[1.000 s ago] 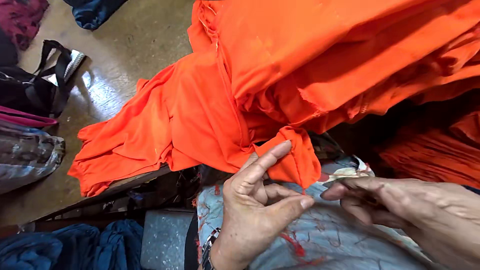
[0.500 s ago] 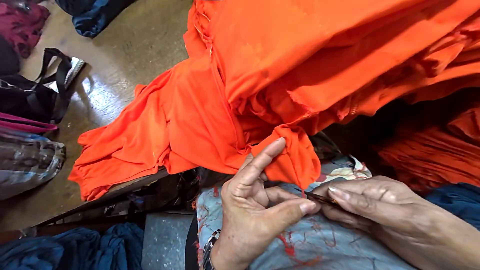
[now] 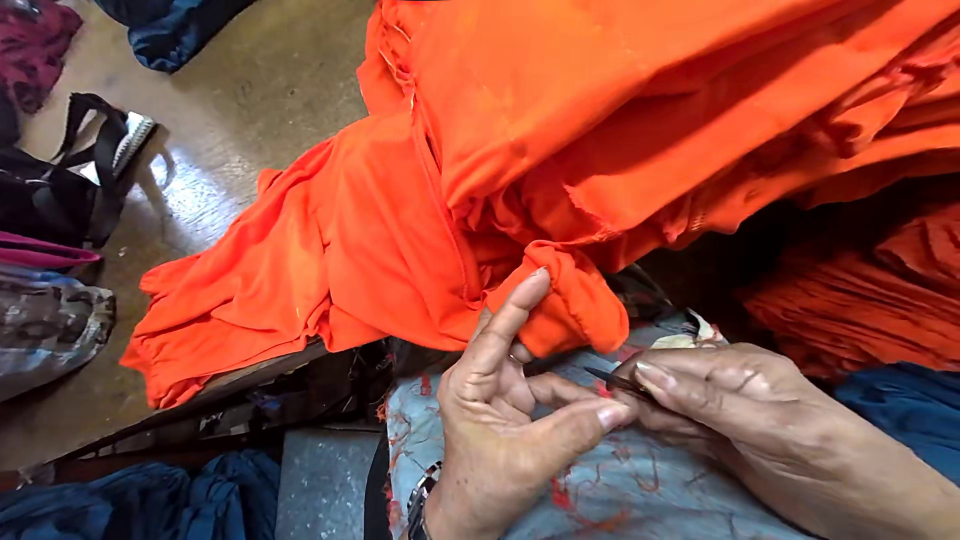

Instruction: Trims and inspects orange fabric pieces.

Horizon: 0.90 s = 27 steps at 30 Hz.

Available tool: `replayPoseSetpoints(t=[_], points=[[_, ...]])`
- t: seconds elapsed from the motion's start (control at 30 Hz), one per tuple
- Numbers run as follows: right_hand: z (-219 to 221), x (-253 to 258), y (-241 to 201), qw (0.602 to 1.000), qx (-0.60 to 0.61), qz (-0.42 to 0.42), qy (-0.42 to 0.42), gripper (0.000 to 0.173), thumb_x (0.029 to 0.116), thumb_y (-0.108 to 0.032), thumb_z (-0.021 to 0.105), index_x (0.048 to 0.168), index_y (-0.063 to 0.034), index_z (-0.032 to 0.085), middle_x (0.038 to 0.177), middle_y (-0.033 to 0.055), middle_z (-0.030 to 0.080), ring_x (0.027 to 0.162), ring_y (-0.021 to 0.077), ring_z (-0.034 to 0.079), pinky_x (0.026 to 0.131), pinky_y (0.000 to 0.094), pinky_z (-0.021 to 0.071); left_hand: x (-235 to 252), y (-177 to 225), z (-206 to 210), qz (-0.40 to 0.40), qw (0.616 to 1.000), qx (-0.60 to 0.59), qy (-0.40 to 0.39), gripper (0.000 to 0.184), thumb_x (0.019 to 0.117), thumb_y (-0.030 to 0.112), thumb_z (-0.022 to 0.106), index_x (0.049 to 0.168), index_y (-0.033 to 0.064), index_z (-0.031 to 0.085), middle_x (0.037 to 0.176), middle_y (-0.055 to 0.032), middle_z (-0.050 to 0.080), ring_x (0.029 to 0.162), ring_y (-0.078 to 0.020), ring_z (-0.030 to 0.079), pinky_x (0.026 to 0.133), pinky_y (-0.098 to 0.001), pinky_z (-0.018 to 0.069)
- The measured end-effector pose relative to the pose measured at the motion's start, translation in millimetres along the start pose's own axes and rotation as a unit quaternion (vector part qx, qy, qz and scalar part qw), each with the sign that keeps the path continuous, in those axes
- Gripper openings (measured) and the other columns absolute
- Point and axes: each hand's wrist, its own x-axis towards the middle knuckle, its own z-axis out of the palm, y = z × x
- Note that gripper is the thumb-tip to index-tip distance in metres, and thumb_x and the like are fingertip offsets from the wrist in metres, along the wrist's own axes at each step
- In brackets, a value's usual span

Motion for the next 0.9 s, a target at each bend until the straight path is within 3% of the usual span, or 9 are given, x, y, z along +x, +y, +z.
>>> replayPoseSetpoints(t=[0.1, 0.2, 0.27, 0.37, 0.43, 0.53, 0.6, 0.7, 0.9], points=[[-3, 0, 0, 1.000, -0.023, -0.019, -0.008, 0.031, 0.1045, -0.035, 0.057, 0.090, -0.0131, 0.075, 0.066, -0.0061, 0.057, 0.055, -0.0043, 0.045, 0.050, 0.0104, 0.0364, 1, 2, 0, -0.007, 1.000, -0.016, -0.001, 0.091, 0.0734, -0.022, 0.075, 0.154, 0.0055, 0.045, 0.147, -0.0203, 0.051, 0.083, -0.0235, 0.073, 0.070, -0.0374, 0.0659], [-19, 1, -1, 0.999, -0.008, -0.016, -0.051, 0.039, 0.1054, -0.046, 0.050, 0.102, -0.0151, 0.074, 0.069, -0.0084, 0.052, 0.058, -0.0044, 0.044, 0.051, 0.0106, 0.0341, 1, 7, -5, -0.020, 0.998, -0.052, -0.007, 0.097, 0.0713, -0.023, 0.075, 0.157, 0.0077, 0.040, 0.151, -0.0209, 0.046, 0.076, -0.0200, 0.070, 0.067, -0.0343, 0.0649], [-27, 3, 0, 0.999, 0.015, -0.023, -0.046, 0.035, 0.1011, -0.050, 0.057, 0.099, -0.0185, 0.071, 0.070, -0.0093, 0.051, 0.059, -0.0040, 0.045, 0.052, 0.0111, 0.0353, 0, 11, -8, -0.027, 0.997, -0.075, -0.016, 0.101, 0.0697, -0.021, 0.075, 0.159, 0.0097, 0.038, 0.151, -0.0212, 0.046, 0.072, -0.0179, 0.070, 0.063, -0.0321, 0.0640], [-22, 8, -2, 0.999, 0.013, -0.007, 0.040, 0.016, 0.0965, -0.029, 0.067, 0.085, -0.0173, 0.069, 0.062, -0.0044, 0.049, 0.051, -0.0005, 0.043, 0.046, 0.0134, 0.0341, -4, 16, -12, -0.042, 0.992, -0.106, -0.050, 0.105, 0.0690, -0.014, 0.081, 0.160, 0.0121, 0.035, 0.149, -0.0216, 0.048, 0.065, -0.0152, 0.067, 0.057, -0.0292, 0.0616], [-12, 14, -7, 0.997, 0.003, 0.014, 0.071, 0.013, 0.0962, -0.020, 0.063, 0.086, -0.0162, 0.071, 0.062, -0.0018, 0.051, 0.049, 0.0013, 0.044, 0.045, 0.0144, 0.0353, -6, 17, -13, -0.052, 0.987, -0.126, -0.082, 0.097, 0.0765, -0.001, 0.081, 0.160, 0.0119, 0.035, 0.150, -0.0221, 0.047, 0.062, -0.0151, 0.066, 0.054, -0.0294, 0.0602], [0, 25, -12, 0.997, 0.070, 0.019, 0.034, 0.018, 0.0992, -0.013, 0.059, 0.097, -0.0118, 0.076, 0.071, 0.0036, 0.065, 0.055, 0.0029, 0.056, 0.050, 0.0157, 0.0481, -9, 19, -7, -0.068, 0.980, -0.162, -0.089, 0.066, 0.1000, 0.028, 0.065, 0.157, 0.0073, 0.040, 0.144, -0.0211, 0.054, 0.063, -0.0140, 0.066, 0.051, -0.0279, 0.0581], [5, 31, -14, 0.987, 0.153, 0.023, -0.038, 0.017, 0.1004, -0.016, 0.060, 0.097, -0.0101, 0.076, 0.072, 0.0044, 0.067, 0.059, 0.0032, 0.062, 0.054, 0.0171, 0.0538, -10, 20, -4, -0.074, 0.977, -0.186, -0.069, 0.049, 0.1062, 0.022, 0.055, 0.151, 0.0050, 0.049, 0.137, -0.0219, 0.060, 0.064, -0.0139, 0.067, 0.051, -0.0273, 0.0582], [9, 37, -16, 0.958, 0.246, 0.040, -0.138, 0.018, 0.1016, -0.022, 0.063, 0.098, -0.0071, 0.073, 0.070, 0.0001, 0.058, 0.057, 0.0003, 0.053, 0.050, 0.0134, 0.0442, -14, 22, -4, -0.068, 0.973, -0.220, -0.026, 0.042, 0.1005, 0.006, 0.062, 0.142, 0.0018, 0.060, 0.119, -0.0242, 0.069, 0.061, -0.0145, 0.068, 0.049, -0.0267, 0.0578], [26, 32, -37, 0.941, 0.274, 0.110, -0.168, 0.018, 0.0989, -0.023, 0.068, 0.086, -0.0111, 0.071, 0.060, -0.0042, 0.054, 0.050, -0.0052, 0.049, 0.047, 0.0088, 0.0412, -18, 22, -7, -0.070, 0.972, -0.226, -0.008, 0.042, 0.0902, -0.003, 0.072, 0.131, 0.0027, 0.069, 0.114, -0.0218, 0.072, 0.068, -0.0154, 0.073, 0.051, -0.0269, 0.0597]])
